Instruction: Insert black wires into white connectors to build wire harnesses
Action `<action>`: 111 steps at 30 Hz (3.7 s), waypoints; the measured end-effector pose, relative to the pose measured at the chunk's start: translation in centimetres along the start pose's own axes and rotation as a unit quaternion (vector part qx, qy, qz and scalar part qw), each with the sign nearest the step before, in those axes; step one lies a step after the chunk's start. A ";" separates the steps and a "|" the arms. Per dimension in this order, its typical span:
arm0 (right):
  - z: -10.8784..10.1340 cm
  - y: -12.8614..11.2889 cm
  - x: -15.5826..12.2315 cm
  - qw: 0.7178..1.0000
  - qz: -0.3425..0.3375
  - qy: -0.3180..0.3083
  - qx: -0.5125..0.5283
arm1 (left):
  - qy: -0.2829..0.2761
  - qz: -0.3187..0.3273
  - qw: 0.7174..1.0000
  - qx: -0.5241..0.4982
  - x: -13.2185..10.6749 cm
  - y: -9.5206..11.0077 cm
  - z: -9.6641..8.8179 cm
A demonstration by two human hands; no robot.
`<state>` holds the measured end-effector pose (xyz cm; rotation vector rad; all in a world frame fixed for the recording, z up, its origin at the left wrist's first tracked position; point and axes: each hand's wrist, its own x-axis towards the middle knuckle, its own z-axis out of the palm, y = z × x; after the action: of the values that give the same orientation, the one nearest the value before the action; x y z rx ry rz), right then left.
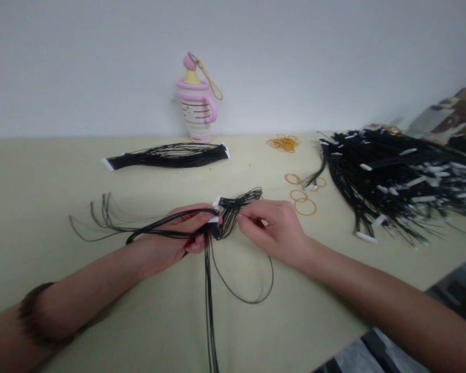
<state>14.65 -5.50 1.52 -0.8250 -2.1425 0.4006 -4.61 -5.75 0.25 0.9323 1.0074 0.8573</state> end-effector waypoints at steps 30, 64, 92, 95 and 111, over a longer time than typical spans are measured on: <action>0.5 0.2 0.1 0.991 0.107 -0.048 0.061 | -0.025 0.041 0.996 0.072 0.1 -0.4 -0.2; 0.2 -0.4 -0.1 0.987 -0.026 -0.051 -0.153 | -0.061 0.058 0.987 0.139 0.6 -1.0 -0.9; -0.4 1.3 0.9 0.951 0.147 -0.108 0.249 | 0.019 0.029 0.999 -0.001 -0.6 1.9 -0.4; -0.8 1.1 1.0 0.945 0.160 -0.081 0.274 | 0.037 0.067 0.997 -0.031 -0.9 3.5 -0.7; -1.6 7.2 1.7 0.920 0.280 0.077 0.262 | -0.157 0.065 0.941 0.294 -0.6 0.6 1.0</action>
<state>18.11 0.99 -0.30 -1.0904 -1.5072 1.1085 -3.98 -6.27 1.26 1.6048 0.9404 0.4883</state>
